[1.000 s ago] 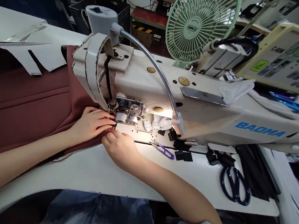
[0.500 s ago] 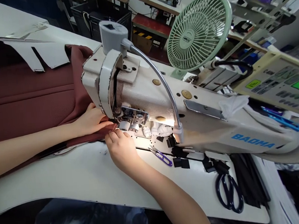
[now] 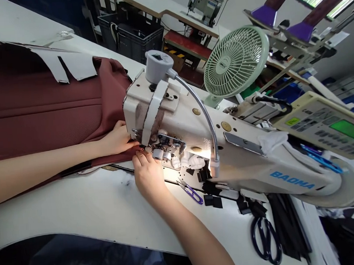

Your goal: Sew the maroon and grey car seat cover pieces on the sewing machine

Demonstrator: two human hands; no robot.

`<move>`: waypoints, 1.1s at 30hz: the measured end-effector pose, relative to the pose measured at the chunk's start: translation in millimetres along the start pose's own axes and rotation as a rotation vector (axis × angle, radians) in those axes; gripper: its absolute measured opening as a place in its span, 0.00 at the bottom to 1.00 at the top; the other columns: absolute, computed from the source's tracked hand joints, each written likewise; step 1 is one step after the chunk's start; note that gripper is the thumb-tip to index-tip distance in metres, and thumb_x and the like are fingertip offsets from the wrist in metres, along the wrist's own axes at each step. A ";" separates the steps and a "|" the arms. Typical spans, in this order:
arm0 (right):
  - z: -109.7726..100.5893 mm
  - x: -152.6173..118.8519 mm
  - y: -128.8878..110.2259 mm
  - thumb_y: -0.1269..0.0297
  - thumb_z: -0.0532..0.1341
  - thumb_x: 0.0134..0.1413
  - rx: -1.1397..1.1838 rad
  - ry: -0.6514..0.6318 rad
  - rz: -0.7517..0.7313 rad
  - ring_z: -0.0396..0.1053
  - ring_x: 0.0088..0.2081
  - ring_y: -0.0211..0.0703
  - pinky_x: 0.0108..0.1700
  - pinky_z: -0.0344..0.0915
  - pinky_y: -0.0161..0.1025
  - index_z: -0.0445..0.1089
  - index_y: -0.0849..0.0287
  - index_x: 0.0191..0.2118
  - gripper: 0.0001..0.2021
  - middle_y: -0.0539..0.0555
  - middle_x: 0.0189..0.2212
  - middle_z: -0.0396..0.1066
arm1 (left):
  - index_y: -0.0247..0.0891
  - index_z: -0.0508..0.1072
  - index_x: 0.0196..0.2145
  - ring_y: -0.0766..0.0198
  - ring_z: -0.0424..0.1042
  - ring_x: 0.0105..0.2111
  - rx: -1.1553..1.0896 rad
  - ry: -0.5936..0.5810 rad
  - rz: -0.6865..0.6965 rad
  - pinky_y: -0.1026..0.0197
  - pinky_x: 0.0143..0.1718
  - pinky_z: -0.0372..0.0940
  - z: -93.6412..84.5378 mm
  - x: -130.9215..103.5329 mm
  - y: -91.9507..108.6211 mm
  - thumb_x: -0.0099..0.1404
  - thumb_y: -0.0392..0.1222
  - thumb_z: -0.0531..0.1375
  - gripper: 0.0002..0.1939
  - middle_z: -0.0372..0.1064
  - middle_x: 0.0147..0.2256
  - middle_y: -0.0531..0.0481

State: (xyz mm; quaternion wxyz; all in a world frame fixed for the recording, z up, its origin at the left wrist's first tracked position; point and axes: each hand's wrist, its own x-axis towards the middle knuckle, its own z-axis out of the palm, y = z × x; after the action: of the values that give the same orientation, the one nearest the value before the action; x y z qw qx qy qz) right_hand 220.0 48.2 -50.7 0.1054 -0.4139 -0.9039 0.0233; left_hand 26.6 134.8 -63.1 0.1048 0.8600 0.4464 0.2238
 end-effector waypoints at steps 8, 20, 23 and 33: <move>2.7 -2.8 0.9 0.74 0.55 0.63 0.066 0.131 -0.060 0.70 0.53 0.48 0.53 0.69 0.44 0.73 0.61 0.49 0.13 0.59 0.49 0.77 | 0.37 0.70 0.31 0.57 0.69 0.38 -0.093 -0.011 0.007 0.52 0.43 0.51 -6.4 -5.4 7.4 0.68 0.42 0.58 0.08 0.71 0.35 0.50; 7.0 3.5 9.0 0.77 0.55 0.60 0.130 0.238 -0.093 0.71 0.49 0.51 0.50 0.71 0.47 0.72 0.59 0.49 0.15 0.58 0.48 0.77 | 0.37 0.71 0.35 0.56 0.68 0.44 -0.105 -0.042 -0.024 0.52 0.47 0.50 -6.0 -3.4 4.5 0.68 0.40 0.59 0.05 0.72 0.41 0.48; 6.0 3.8 7.7 0.76 0.55 0.61 0.146 0.232 -0.090 0.71 0.48 0.51 0.51 0.71 0.48 0.72 0.59 0.49 0.15 0.58 0.47 0.77 | 0.36 0.70 0.34 0.56 0.68 0.43 -0.117 -0.051 -0.041 0.52 0.48 0.50 -7.8 -2.8 6.7 0.67 0.41 0.60 0.06 0.71 0.39 0.48; -5.2 -9.4 2.7 0.77 0.52 0.60 0.185 0.284 -0.140 0.70 0.43 0.48 0.47 0.68 0.43 0.71 0.57 0.43 0.13 0.58 0.40 0.75 | 0.37 0.69 0.27 0.61 0.70 0.34 -0.312 -0.271 -0.052 0.62 0.41 0.60 -63.8 -77.0 35.2 0.58 0.35 0.58 0.03 0.73 0.31 0.51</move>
State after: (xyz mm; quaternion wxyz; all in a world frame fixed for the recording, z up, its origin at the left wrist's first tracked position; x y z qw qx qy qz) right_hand 229.1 42.6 -47.6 0.2709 -0.3375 -0.9006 0.0405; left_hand -17.2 50.3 -16.1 0.3016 0.8437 0.4102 0.1700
